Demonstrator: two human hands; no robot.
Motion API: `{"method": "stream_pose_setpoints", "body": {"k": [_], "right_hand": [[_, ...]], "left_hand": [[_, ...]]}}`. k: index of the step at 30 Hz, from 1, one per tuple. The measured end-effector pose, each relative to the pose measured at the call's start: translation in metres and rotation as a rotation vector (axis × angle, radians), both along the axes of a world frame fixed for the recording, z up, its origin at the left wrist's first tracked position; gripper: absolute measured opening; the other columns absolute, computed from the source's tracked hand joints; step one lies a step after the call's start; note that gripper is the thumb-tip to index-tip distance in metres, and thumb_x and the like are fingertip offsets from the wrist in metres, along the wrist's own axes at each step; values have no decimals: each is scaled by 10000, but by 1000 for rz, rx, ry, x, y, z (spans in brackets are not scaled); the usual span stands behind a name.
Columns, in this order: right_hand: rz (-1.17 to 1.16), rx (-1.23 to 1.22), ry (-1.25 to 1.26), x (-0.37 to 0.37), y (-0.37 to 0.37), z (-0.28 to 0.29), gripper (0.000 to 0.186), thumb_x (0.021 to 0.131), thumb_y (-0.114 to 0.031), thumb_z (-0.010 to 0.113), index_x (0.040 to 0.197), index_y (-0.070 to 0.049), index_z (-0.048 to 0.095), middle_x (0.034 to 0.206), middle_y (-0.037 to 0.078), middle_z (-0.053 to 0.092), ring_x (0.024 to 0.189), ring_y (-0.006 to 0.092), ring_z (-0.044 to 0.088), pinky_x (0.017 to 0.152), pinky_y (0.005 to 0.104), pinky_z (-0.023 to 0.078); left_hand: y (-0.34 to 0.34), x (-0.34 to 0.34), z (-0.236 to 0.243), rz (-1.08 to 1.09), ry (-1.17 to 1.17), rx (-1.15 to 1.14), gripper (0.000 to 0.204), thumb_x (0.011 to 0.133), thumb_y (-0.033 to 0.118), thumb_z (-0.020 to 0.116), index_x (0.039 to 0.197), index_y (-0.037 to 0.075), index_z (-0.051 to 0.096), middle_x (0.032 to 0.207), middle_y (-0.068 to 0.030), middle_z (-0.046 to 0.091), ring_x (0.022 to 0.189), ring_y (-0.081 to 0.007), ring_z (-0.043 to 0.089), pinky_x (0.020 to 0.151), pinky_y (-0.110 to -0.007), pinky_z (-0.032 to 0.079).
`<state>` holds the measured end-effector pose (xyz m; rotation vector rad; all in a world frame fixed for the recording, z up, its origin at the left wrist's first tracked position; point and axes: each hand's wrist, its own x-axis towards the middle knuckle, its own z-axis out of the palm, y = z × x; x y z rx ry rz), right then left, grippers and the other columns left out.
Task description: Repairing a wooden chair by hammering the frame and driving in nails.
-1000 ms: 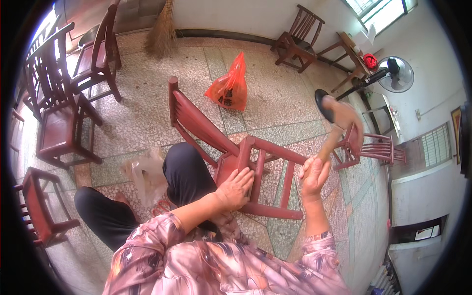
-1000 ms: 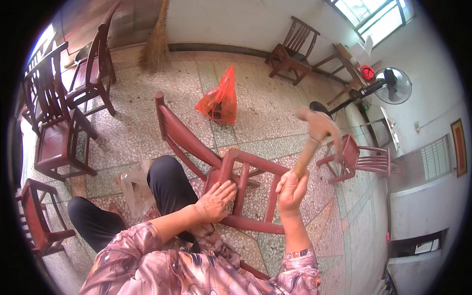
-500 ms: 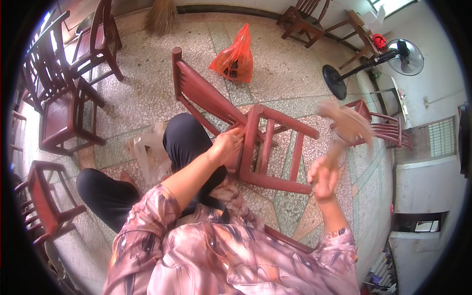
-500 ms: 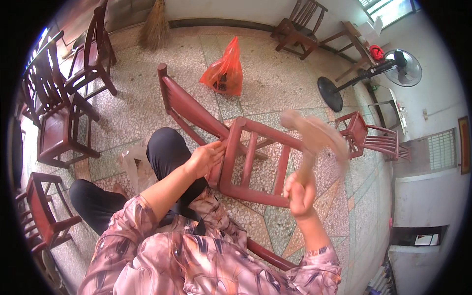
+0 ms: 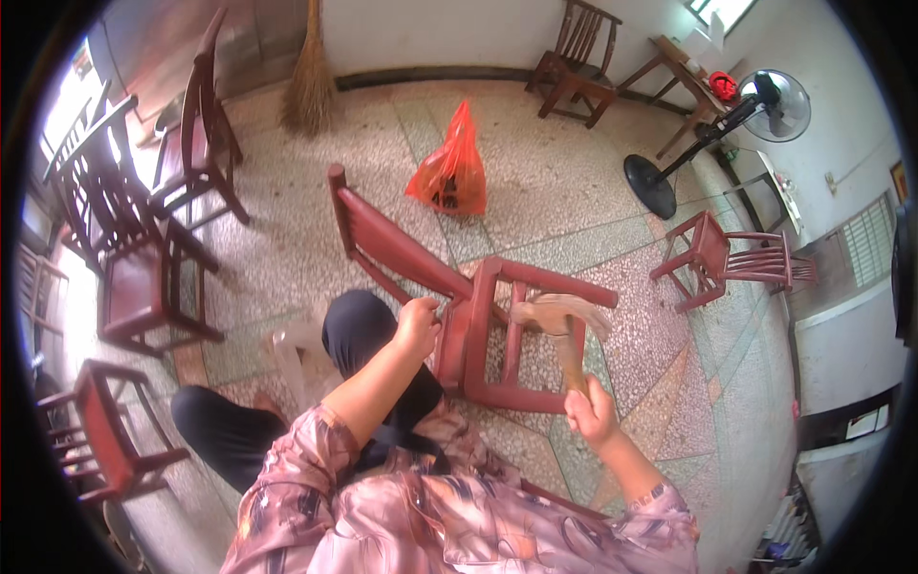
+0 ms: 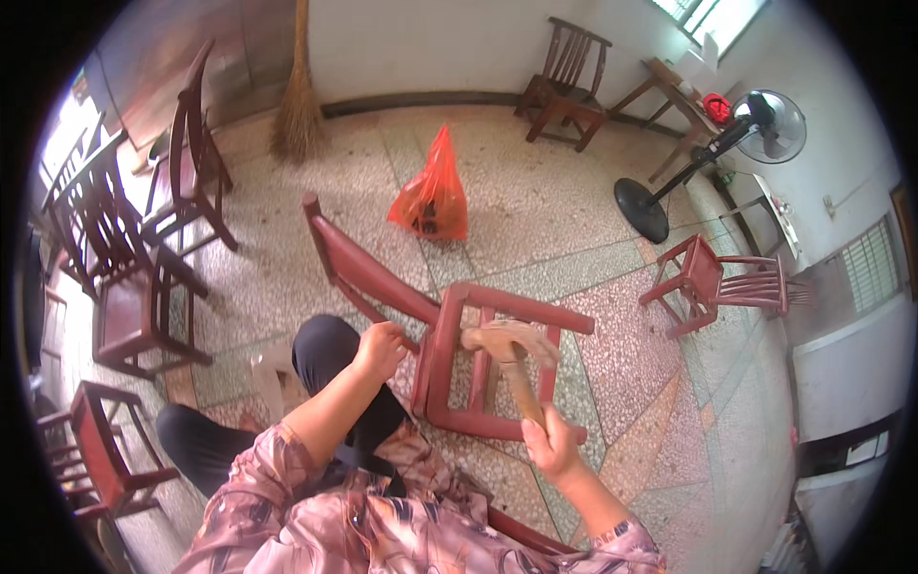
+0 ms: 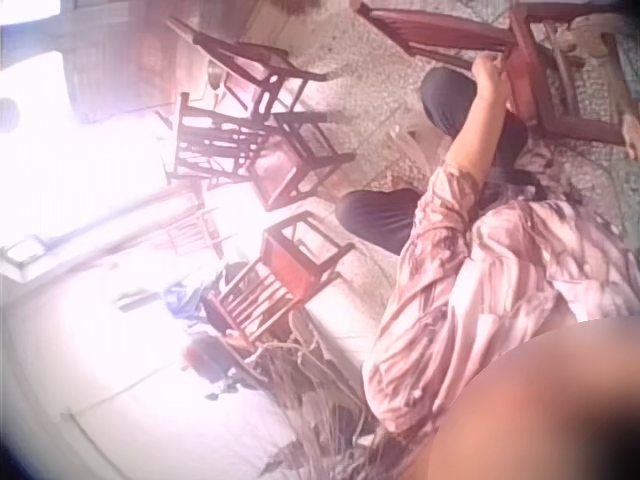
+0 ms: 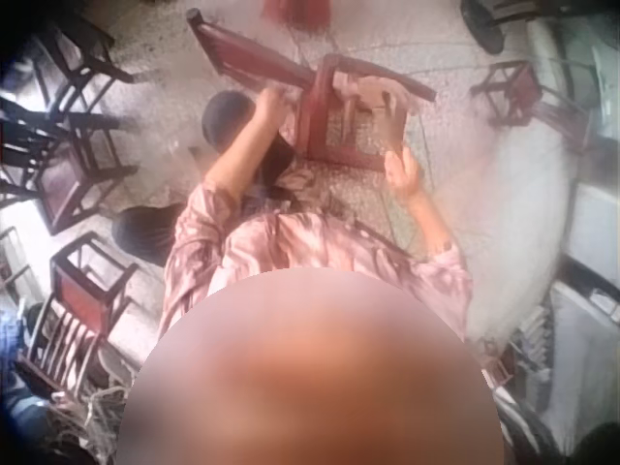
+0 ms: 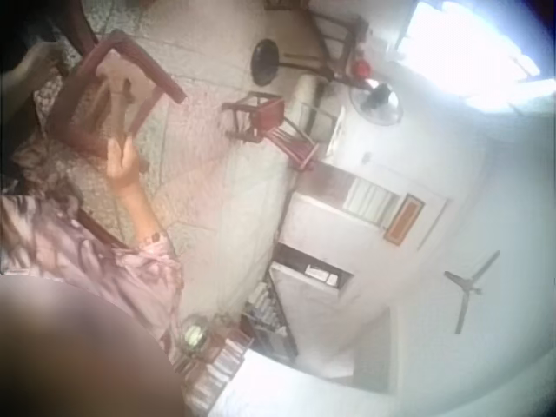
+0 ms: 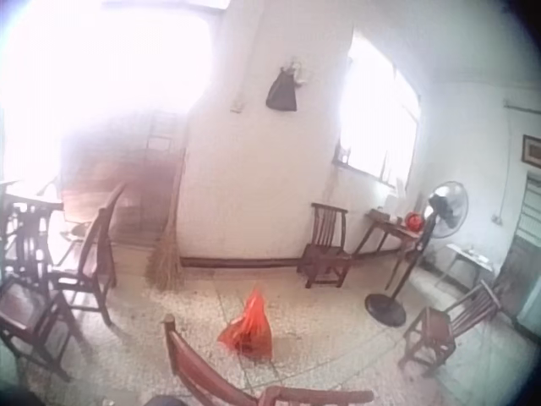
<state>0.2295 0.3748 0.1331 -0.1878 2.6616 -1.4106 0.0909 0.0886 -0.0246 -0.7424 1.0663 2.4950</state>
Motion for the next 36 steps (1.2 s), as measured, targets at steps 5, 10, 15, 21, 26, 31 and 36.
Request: {"method": "stream_pose_setpoints", "body": {"k": [5,10,15,21,26,31,36], "right_hand": [[-318,-535,-214,-5,6,29,173,888,-107,600,909,-40,442,646,21,507,426,76,472,391,213,389],[-472,-581,-149,-28,12,40,212,835,-9,598,924,-35,408,615,39,471,394,96,444,358,246,392],[-520,-607,-100,-28,16,40,230,812,21,598,905,-49,400,615,39,470,377,109,447,342,254,383],[-362,-460,-74,-19,14,49,198,830,-7,609,869,-46,419,590,18,469,412,87,482,367,237,393],[-293,-355,-20,-19,21,45,215,806,-65,663,876,-22,464,620,26,526,457,99,525,414,251,427],[-185,14,181,-19,24,40,282,753,-154,724,863,-9,508,651,75,583,501,179,575,477,334,462],[-101,159,254,-20,17,35,296,684,-136,740,839,14,538,630,90,535,544,196,542,536,350,447]], "left_hand": [[-31,-76,16,168,-106,-80,201,776,195,566,913,61,506,955,-90,531,970,-263,497,906,-465,405],[-45,-129,10,320,-253,79,250,774,205,563,936,25,497,868,-159,543,857,-324,538,801,-530,446],[-13,-134,20,340,-191,111,177,709,186,618,753,61,500,648,-119,513,631,-306,540,647,-495,480],[-26,-86,91,308,59,370,102,685,97,601,718,60,511,649,-82,531,622,-256,533,651,-433,478],[-27,-49,184,300,344,362,140,697,-3,569,817,44,514,735,-83,558,698,-238,555,752,-383,468],[-32,-33,232,382,654,151,217,697,-85,595,846,51,516,736,-84,559,716,-229,570,744,-382,476],[-48,-49,238,585,832,-444,212,726,-64,671,830,58,532,741,-47,564,673,-154,568,635,-292,481]]}}
